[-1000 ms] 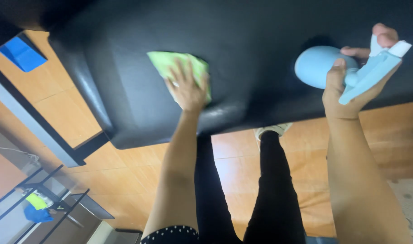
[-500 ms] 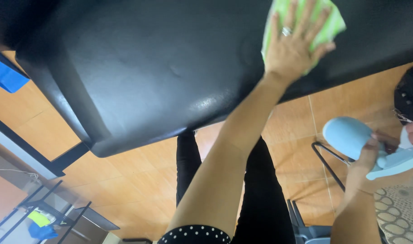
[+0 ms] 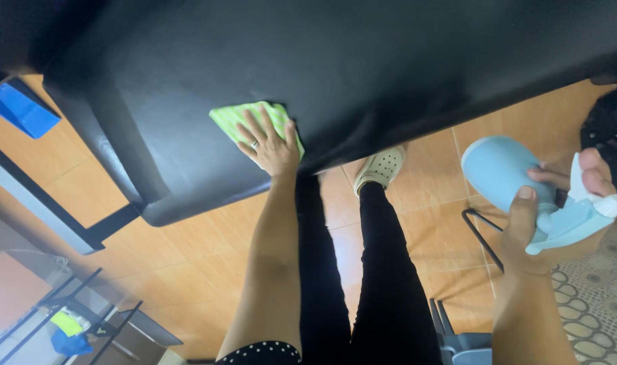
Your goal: The person cleans a black leather sofa by first removing a black bag and several decorative pillows. They then spray a cleaning solution from a blue bottle onto the sofa and wipe the surface with a green and white striped cloth. Finally, the pillows are placed back on the sofa.
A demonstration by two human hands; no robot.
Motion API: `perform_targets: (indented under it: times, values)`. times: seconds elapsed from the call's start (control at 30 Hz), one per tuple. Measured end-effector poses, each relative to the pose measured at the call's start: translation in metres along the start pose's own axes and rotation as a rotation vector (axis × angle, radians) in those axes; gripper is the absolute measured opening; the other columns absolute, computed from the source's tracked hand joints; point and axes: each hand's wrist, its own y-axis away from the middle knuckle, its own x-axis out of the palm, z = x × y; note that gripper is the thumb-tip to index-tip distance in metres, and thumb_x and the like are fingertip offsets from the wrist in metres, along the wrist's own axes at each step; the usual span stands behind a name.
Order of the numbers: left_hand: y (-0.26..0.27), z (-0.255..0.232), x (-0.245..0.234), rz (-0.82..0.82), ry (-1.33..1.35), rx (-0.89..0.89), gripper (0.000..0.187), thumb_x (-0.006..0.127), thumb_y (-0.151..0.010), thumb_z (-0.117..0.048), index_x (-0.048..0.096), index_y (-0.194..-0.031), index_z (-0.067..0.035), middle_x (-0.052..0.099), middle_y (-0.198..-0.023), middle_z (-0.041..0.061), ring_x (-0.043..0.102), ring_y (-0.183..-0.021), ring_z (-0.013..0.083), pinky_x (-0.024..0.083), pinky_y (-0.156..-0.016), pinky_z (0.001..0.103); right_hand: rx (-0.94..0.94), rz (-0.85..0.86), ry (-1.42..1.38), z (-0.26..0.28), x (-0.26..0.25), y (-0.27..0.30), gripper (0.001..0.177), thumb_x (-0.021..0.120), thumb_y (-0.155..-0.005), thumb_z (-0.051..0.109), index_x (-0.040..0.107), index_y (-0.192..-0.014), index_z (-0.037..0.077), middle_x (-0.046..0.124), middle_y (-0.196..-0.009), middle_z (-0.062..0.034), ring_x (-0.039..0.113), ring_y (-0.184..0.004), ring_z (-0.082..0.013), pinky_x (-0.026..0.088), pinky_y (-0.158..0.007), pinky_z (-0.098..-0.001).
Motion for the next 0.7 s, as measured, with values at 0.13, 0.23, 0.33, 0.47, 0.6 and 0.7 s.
perform_targets:
  times: [0.13,0.23,0.33,0.47,0.6,0.7]
  values:
    - [-0.06,-0.086,-0.023,-0.076,0.109,-0.438,0.08,0.04,-0.098,-0.074,0.032,-0.164,-0.028,0.012,-0.173,0.008,0.009,-0.16,0.0386,0.006,-0.124,0.068,0.2,0.031,-0.071,0.036,-0.01,-0.012,0.06,0.061,-0.108,-0.01,0.026,-0.154,0.005,0.038,-0.156,-0.0181,0.062,-0.112,-0.0283,0.056,-0.097,-0.0341]
    - [-0.079,-0.184,-0.07,0.064,0.057,-0.142,0.083,0.034,-0.096,-0.079,0.03,-0.163,-0.03,0.014,-0.173,0.009,0.009,-0.16,0.0382,0.008,-0.125,0.069,0.293,0.002,-0.067,0.041,-0.007,-0.009,0.06,0.062,-0.107,-0.011,0.028,-0.155,0.004,0.04,-0.154,-0.0161,0.06,-0.113,-0.0266,0.055,-0.1,-0.0335]
    - [-0.085,-0.24,-0.094,0.195,-0.027,0.112,0.084,0.028,-0.096,-0.08,0.023,-0.164,-0.031,0.015,-0.173,0.01,0.008,-0.159,0.0406,0.009,-0.122,0.072,0.368,0.007,-0.026,0.064,0.006,-0.03,0.061,0.064,-0.106,-0.009,0.029,-0.155,0.002,0.044,-0.145,-0.0148,0.059,-0.109,-0.0257,0.052,-0.1,-0.033]
    - [-0.091,-0.227,-0.107,0.218,0.385,0.492,0.077,0.048,-0.099,-0.061,0.019,-0.162,-0.029,0.022,-0.17,0.009,0.012,-0.16,0.0385,0.01,-0.126,0.069,0.357,-0.035,-0.183,0.088,0.049,-0.075,0.058,0.07,-0.107,0.005,0.032,-0.15,0.002,0.045,-0.14,-0.0131,0.058,-0.109,-0.0221,0.053,-0.099,-0.0321]
    - [-0.041,-0.143,-0.161,0.567,1.065,0.617,0.08,0.06,-0.098,-0.008,0.03,-0.17,-0.025,0.049,-0.164,0.01,0.048,-0.143,0.0307,0.041,-0.125,0.04,0.199,-0.052,-0.154,0.119,0.094,-0.113,0.056,0.075,-0.103,0.012,0.039,-0.143,-0.001,0.05,-0.137,-0.0173,0.058,-0.117,-0.0294,0.052,-0.101,-0.0389]
    - [-0.026,-0.108,-0.198,0.427,1.193,0.73,0.098,0.07,-0.071,0.006,0.029,-0.159,-0.009,0.038,-0.162,0.022,0.038,-0.152,0.0438,0.035,-0.126,0.046,0.192,0.053,-0.235,0.133,0.137,-0.128,0.045,0.076,-0.101,0.011,0.053,-0.138,-0.002,0.058,-0.132,-0.0168,0.062,-0.115,-0.0309,0.05,-0.105,-0.0406]
